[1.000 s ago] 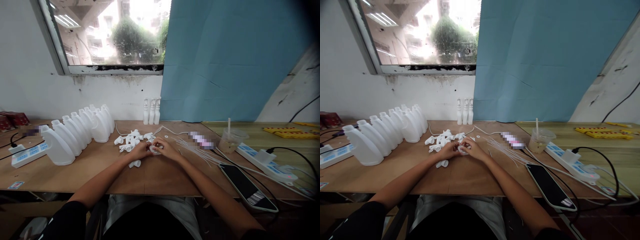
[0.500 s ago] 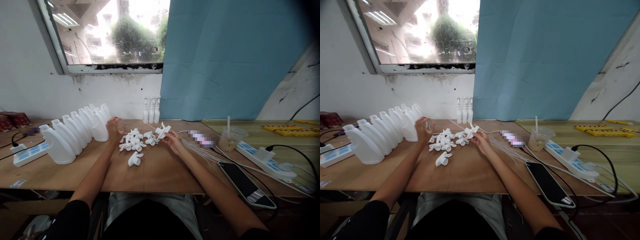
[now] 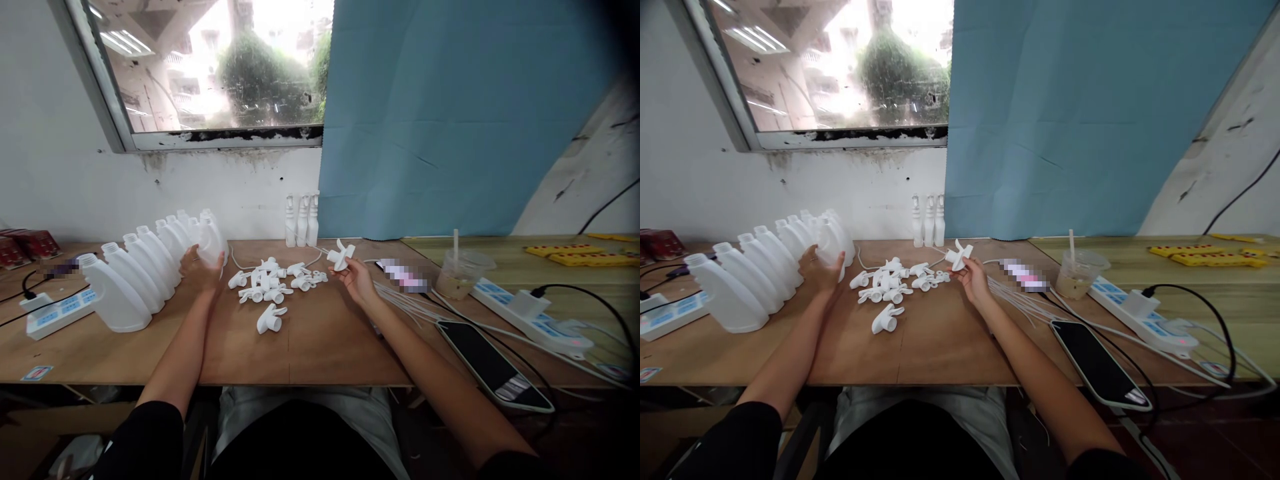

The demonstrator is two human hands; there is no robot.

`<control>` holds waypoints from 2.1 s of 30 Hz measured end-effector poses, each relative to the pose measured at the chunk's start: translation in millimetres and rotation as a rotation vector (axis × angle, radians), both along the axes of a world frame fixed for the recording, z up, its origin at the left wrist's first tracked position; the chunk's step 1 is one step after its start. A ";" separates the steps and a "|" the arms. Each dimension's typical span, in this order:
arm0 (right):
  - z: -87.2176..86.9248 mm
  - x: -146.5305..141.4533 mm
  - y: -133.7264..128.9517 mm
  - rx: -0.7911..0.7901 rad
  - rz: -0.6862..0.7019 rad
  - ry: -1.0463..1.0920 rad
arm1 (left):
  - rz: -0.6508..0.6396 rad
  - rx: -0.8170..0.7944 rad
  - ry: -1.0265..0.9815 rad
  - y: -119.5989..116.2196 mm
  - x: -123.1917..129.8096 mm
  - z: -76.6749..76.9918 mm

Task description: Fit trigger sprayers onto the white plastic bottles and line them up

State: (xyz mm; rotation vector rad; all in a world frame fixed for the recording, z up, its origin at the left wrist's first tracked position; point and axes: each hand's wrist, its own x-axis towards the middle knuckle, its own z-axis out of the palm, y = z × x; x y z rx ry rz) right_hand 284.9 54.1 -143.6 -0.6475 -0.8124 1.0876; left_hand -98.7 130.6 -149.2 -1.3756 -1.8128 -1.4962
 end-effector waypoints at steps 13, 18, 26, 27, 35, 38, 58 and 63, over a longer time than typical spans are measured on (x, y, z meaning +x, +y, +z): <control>10.8 30.6 11.5 0.190 -0.564 0.017 | -0.540 0.077 0.711 -11.8 33.1 2.8; 11.5 37.9 12.3 0.213 -0.638 -0.003 | -0.586 0.080 0.771 -12.1 34.4 3.9; 11.7 37.0 10.6 0.210 -0.625 -0.082 | -0.602 0.083 0.809 -15.5 38.1 6.1; 11.3 35.6 10.6 0.206 -0.600 -0.085 | -0.609 0.082 0.817 -16.6 39.4 7.1; -0.3 1.2 3.8 0.100 -0.088 -0.248 | -0.736 0.073 0.968 -34.8 74.0 14.0; -3.5 -10.9 -1.9 0.084 0.056 -0.264 | -0.766 0.058 0.985 -39.6 87.6 11.5; -21.0 -15.4 -3.2 0.074 0.116 -0.517 | -0.801 0.006 1.004 -49.0 97.7 10.8; -19.1 -15.0 -4.9 0.095 0.062 -0.541 | -0.808 0.017 1.019 -50.5 99.2 11.3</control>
